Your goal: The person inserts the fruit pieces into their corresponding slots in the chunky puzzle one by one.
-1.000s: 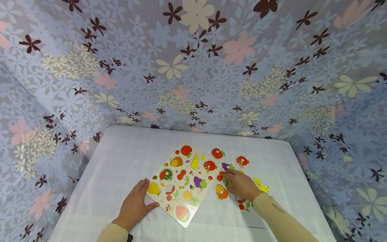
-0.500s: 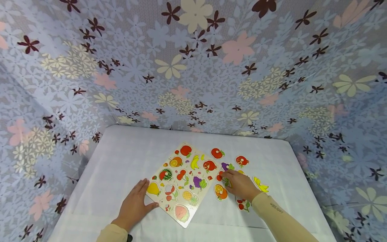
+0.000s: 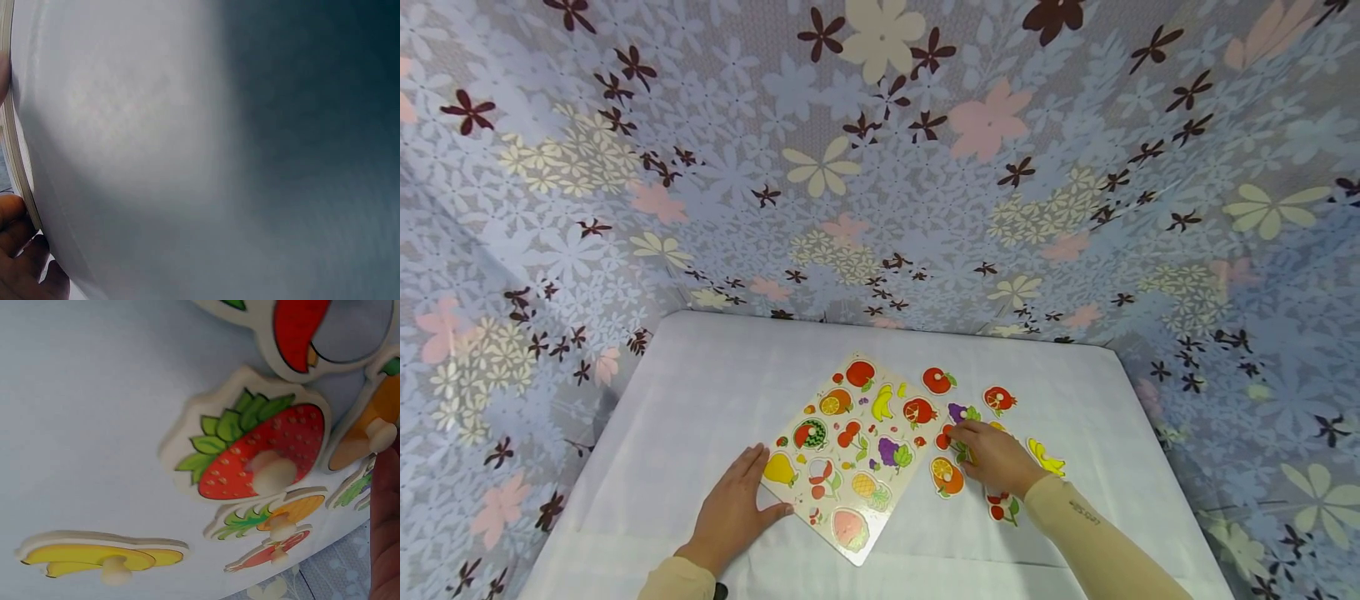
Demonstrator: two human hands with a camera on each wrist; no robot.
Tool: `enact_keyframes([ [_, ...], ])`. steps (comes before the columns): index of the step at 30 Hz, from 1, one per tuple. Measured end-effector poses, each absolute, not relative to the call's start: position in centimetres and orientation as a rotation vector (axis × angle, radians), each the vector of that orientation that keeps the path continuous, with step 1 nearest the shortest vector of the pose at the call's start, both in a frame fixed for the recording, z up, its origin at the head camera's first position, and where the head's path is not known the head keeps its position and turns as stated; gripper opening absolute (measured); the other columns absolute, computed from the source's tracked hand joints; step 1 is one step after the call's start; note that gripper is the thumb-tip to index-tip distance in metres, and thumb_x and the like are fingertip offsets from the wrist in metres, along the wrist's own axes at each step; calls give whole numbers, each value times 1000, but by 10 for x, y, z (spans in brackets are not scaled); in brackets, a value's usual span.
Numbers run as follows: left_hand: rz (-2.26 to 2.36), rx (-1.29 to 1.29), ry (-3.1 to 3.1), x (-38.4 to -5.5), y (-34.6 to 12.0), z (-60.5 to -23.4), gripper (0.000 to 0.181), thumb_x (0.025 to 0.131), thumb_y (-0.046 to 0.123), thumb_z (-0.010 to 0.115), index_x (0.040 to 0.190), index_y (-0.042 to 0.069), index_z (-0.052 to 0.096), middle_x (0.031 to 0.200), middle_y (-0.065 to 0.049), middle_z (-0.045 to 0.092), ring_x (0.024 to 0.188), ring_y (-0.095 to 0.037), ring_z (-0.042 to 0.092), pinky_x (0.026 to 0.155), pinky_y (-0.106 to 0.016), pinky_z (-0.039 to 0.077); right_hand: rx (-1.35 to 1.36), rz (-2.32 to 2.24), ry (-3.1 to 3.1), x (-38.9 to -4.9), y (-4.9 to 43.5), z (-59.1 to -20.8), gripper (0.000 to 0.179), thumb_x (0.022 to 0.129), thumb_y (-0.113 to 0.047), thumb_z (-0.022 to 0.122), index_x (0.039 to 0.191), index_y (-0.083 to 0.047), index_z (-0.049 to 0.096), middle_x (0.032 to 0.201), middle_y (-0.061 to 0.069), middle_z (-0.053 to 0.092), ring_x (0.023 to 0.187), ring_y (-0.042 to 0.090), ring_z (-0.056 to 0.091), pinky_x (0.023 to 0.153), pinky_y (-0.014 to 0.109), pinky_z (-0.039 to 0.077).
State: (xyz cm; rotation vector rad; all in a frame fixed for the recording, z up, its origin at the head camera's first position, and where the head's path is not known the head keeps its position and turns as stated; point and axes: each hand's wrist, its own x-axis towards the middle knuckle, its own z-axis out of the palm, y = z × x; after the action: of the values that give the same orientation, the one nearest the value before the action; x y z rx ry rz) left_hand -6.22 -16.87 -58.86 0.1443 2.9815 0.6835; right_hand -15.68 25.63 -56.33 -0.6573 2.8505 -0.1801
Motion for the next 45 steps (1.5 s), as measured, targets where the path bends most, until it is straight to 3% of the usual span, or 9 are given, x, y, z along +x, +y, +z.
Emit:
enact_keyframes([
  [12,679,132,2972,-62,-168,-590,104,72,54,85,149,-1,43,155,-17,39,142,-35,34,111,-52,35,-572,-184,2836,-156,252,-562,61,81,-33,85,136,-16,63,143,6,53,133,29,48,105,47,45],
  [26,681,145,2985,-62,-170,-594,104,71,55,85,149,-1,43,154,-17,39,142,-35,34,111,-52,36,-638,-174,2932,-153,251,-567,60,76,-31,86,131,-14,66,139,4,57,126,27,55,101,45,49],
  [45,692,161,2997,-63,-171,-595,104,71,55,85,148,-1,44,154,-17,40,141,-35,36,110,-52,37,-595,-311,2897,-154,253,-560,61,77,-30,86,131,-12,64,143,3,54,129,29,52,107,48,43],
])
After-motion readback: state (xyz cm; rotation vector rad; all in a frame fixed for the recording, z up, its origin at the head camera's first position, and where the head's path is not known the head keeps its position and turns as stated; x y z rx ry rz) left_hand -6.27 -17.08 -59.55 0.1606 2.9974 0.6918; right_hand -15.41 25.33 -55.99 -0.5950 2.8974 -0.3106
